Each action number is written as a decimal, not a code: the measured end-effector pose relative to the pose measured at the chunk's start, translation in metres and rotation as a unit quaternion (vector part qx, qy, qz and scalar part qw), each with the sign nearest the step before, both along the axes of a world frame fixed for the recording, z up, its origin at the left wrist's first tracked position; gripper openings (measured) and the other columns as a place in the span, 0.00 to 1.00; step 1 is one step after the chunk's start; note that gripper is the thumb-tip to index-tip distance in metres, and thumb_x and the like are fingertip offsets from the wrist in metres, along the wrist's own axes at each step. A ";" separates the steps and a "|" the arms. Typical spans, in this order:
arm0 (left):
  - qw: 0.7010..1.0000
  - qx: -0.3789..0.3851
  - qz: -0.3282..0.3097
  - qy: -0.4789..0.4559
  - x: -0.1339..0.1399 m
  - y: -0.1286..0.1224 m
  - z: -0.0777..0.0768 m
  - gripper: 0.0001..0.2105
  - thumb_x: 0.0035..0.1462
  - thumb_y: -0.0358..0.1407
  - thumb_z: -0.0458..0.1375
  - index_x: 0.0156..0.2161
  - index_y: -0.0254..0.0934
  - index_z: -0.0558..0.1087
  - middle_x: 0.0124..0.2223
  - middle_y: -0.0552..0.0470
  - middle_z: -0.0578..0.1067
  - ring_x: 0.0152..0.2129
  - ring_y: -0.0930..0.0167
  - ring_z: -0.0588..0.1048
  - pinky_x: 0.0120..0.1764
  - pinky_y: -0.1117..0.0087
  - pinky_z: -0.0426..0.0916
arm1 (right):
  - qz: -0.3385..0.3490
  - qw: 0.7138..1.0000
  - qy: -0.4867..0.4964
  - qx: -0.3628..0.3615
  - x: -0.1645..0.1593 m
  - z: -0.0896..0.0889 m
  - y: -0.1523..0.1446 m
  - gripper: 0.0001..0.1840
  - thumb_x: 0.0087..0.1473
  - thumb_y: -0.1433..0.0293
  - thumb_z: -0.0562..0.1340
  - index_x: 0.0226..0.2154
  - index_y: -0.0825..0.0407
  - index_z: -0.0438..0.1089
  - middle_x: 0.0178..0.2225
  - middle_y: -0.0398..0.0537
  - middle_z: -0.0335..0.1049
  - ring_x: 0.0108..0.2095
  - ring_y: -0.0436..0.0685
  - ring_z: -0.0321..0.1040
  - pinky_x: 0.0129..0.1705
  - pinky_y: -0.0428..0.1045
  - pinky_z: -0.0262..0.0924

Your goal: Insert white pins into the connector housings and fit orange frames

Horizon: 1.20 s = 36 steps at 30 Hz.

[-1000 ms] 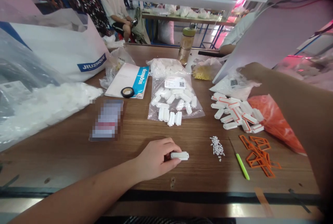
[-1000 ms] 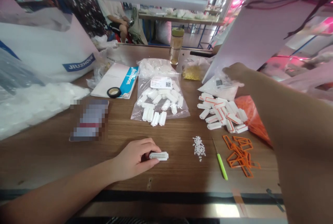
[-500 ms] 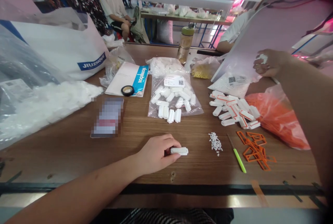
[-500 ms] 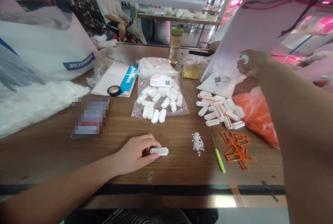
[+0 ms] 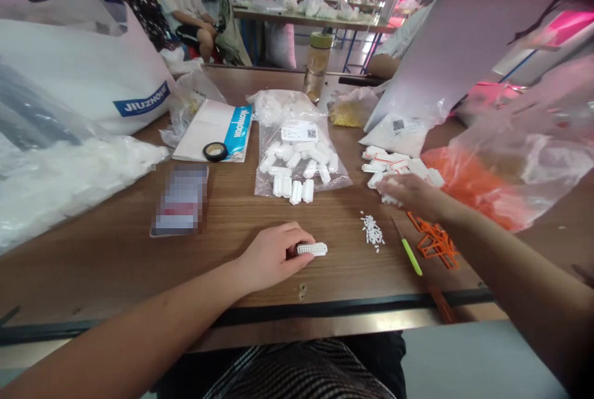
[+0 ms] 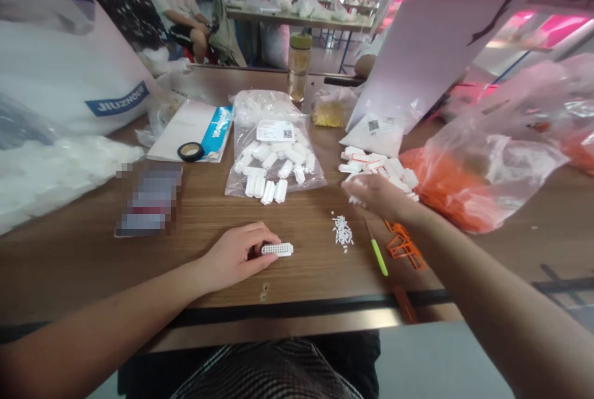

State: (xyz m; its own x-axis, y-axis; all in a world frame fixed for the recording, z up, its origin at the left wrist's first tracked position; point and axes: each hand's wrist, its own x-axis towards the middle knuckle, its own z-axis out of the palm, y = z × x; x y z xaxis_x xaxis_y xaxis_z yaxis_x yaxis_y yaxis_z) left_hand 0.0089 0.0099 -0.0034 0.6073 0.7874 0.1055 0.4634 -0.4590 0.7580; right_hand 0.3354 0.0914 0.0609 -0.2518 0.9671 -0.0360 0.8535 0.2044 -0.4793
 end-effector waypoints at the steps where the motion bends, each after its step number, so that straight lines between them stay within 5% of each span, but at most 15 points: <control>1: 1.000 0.004 0.001 0.003 0.000 0.000 0.000 0.08 0.61 0.37 0.60 0.45 0.42 0.74 0.36 0.55 0.72 0.27 0.75 0.69 0.33 0.71 0.64 | 0.033 0.998 -0.054 -0.012 -0.006 -0.010 -0.014 0.26 0.64 0.53 0.51 0.24 0.54 0.65 0.22 0.44 0.68 0.25 0.50 0.61 0.30 0.48 0.54; 7: 1.000 0.016 -0.003 0.015 0.001 -0.001 0.002 0.07 0.61 0.36 0.60 0.45 0.42 0.74 0.37 0.54 0.72 0.28 0.74 0.70 0.35 0.69 0.65 | -0.005 0.950 -0.312 0.034 -0.034 -0.045 -0.061 0.19 0.65 0.58 0.49 0.36 0.53 0.69 0.31 0.53 0.76 0.29 0.58 0.71 0.28 0.49 0.47; 14: 1.000 0.021 -0.005 0.022 0.001 -0.001 0.004 0.07 0.61 0.35 0.60 0.44 0.42 0.75 0.36 0.55 0.72 0.27 0.73 0.69 0.34 0.68 0.64 | -0.043 0.942 -0.295 0.153 -0.039 -0.065 -0.073 0.24 0.67 0.57 0.46 0.35 0.53 0.70 0.35 0.54 0.75 0.33 0.58 0.72 0.25 0.49 0.37; 18: 0.999 0.023 -0.008 0.025 0.000 -0.001 0.004 0.07 0.61 0.36 0.59 0.45 0.43 0.75 0.35 0.55 0.72 0.27 0.73 0.69 0.34 0.69 0.64 | -0.016 0.958 -0.250 0.140 -0.036 -0.054 -0.076 0.21 0.67 0.58 0.49 0.42 0.52 0.72 0.40 0.53 0.75 0.38 0.58 0.72 0.28 0.49 0.48; 22: 0.999 0.019 -0.009 0.027 0.000 -0.001 0.004 0.07 0.61 0.36 0.59 0.45 0.42 0.75 0.37 0.55 0.72 0.28 0.73 0.70 0.35 0.69 0.64 | 0.037 0.982 -0.171 0.072 -0.027 -0.032 -0.076 0.22 0.69 0.61 0.46 0.48 0.50 0.72 0.48 0.52 0.75 0.46 0.59 0.72 0.42 0.51 0.60; 27: 0.999 0.015 -0.010 0.028 0.000 -0.001 0.004 0.08 0.61 0.35 0.59 0.45 0.42 0.75 0.37 0.55 0.73 0.28 0.74 0.69 0.34 0.70 0.64 | 0.087 0.993 -0.080 0.000 -0.012 -0.011 -0.073 0.22 0.67 0.63 0.48 0.52 0.49 0.72 0.52 0.50 0.75 0.50 0.59 0.72 0.54 0.55 0.63; 32: 0.999 0.016 -0.010 0.026 0.000 -0.001 0.004 0.08 0.60 0.35 0.59 0.45 0.43 0.75 0.37 0.55 0.73 0.28 0.74 0.69 0.34 0.70 0.64 | 0.060 0.998 0.005 0.032 -0.004 -0.003 -0.077 0.19 0.65 0.65 0.52 0.50 0.47 0.74 0.48 0.47 0.76 0.48 0.56 0.72 0.52 0.53 0.64; 36: 0.999 0.014 -0.013 0.027 -0.001 -0.002 0.004 0.08 0.60 0.35 0.59 0.45 0.42 0.75 0.37 0.54 0.73 0.28 0.74 0.69 0.34 0.70 0.64 | -0.017 0.998 0.008 0.067 0.007 -0.005 -0.089 0.14 0.61 0.62 0.58 0.40 0.47 0.77 0.40 0.46 0.78 0.39 0.55 0.73 0.42 0.50 0.65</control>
